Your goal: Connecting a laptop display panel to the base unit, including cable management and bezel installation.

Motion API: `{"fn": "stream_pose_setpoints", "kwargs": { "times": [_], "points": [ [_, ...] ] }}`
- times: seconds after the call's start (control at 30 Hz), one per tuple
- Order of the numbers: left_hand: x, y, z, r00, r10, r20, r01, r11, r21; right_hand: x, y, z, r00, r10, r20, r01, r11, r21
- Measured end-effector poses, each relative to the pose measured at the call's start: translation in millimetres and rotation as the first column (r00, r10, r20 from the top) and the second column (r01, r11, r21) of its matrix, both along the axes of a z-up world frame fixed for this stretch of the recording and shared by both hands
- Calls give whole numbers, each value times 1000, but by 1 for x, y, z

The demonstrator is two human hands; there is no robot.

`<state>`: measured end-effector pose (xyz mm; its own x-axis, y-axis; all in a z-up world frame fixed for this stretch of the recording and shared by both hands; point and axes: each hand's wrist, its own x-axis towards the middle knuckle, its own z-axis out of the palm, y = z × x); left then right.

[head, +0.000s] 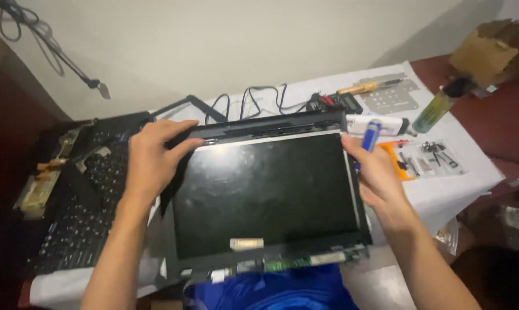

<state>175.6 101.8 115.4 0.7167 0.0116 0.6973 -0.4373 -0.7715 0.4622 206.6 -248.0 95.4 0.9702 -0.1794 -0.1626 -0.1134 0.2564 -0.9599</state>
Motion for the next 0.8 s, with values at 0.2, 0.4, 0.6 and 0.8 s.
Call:
{"fn": "stream_pose_setpoints", "kwargs": {
  "times": [0.2,0.4,0.6,0.8],
  "points": [
    [37,-8,-32,976,136,-170,-126,990,64,32,-3,-21,989,64,-135,-70,997,-41],
    [35,3,-42,954,291,-69,-267,933,239,44,-18,-36,983,114,-147,-110,993,40],
    [33,-2,-26,975,140,-172,-109,978,179,43,-22,-24,928,349,-135,-331,934,136],
    [38,-1,-42,929,120,-351,-36,971,238,70,-45,-72,918,388,-76,-374,914,157]
  ]
}}
